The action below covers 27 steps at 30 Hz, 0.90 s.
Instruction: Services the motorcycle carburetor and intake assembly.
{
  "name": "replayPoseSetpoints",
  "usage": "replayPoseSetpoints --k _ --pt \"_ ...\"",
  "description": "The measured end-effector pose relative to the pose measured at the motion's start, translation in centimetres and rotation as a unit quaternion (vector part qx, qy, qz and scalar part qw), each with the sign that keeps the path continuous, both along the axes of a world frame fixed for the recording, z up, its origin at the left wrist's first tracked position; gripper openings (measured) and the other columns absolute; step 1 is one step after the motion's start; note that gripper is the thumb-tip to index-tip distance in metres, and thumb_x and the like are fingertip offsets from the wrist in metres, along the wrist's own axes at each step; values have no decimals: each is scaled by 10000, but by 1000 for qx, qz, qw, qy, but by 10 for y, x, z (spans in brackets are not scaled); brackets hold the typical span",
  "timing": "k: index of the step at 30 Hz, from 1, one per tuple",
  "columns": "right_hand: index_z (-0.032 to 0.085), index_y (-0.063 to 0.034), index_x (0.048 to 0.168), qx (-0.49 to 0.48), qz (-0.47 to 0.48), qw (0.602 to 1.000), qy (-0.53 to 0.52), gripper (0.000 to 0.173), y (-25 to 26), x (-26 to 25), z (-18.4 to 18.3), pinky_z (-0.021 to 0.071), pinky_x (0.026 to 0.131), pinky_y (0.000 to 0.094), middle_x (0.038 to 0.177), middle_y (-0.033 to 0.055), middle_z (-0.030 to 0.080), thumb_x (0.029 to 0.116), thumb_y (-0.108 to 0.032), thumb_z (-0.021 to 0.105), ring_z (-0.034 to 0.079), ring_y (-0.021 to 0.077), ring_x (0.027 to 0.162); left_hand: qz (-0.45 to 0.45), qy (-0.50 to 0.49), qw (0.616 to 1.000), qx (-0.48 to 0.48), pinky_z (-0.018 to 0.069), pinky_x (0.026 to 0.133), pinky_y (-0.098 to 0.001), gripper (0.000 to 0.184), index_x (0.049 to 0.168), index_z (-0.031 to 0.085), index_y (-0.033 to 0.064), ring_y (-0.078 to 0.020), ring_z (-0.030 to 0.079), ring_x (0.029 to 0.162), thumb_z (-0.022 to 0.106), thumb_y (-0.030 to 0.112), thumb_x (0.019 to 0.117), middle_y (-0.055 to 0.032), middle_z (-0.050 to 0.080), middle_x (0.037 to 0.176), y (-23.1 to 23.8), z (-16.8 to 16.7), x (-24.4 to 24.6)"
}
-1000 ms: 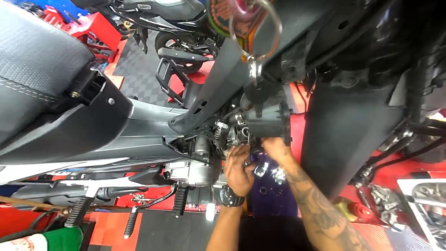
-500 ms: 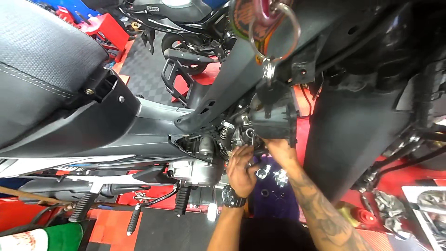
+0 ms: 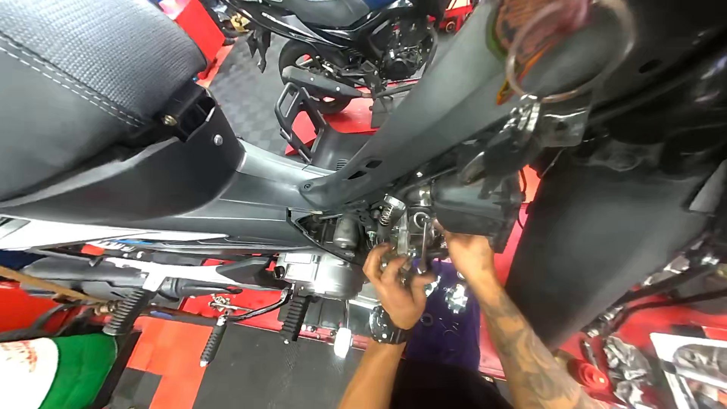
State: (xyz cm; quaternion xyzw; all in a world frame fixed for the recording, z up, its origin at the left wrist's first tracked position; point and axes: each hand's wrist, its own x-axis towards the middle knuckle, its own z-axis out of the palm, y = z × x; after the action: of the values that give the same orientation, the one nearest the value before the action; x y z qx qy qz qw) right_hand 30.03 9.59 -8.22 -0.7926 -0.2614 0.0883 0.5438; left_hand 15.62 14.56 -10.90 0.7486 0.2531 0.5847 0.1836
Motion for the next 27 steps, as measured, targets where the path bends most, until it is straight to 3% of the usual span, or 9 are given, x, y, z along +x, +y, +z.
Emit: replayPoseSetpoints --k 5,15,27 --pt "727 -102 1129 9 3 1000 16 305 1 -1 2 569 963 430 1061 51 748 891 -276 806 703 145 1046 5 -8 1000 -11 390 1166 -385 354 1187 575 228 -182 413 1410 557 533 1007 -5 481 1406 -4 -2 2" --pt "725 -83 1107 28 3 1000 4 300 2 0 2 580 946 399 1034 58 751 869 -237 825 711 136 1012 -5 -27 1000 -13 404 1160 -396 313 1119 589 222 -169 453 1367 538 515 1020 13 517 1334 -2 -1 5" --pt "722 -70 1127 3 1 1000 8 320 1 0 5 562 971 427 1061 75 747 879 -247 817 704 158 1043 -20 -40 999 -18 422 1144 -422 285 1078 602 211 -177 499 1308 553 485 1019 14 551 1263 0 1 5"
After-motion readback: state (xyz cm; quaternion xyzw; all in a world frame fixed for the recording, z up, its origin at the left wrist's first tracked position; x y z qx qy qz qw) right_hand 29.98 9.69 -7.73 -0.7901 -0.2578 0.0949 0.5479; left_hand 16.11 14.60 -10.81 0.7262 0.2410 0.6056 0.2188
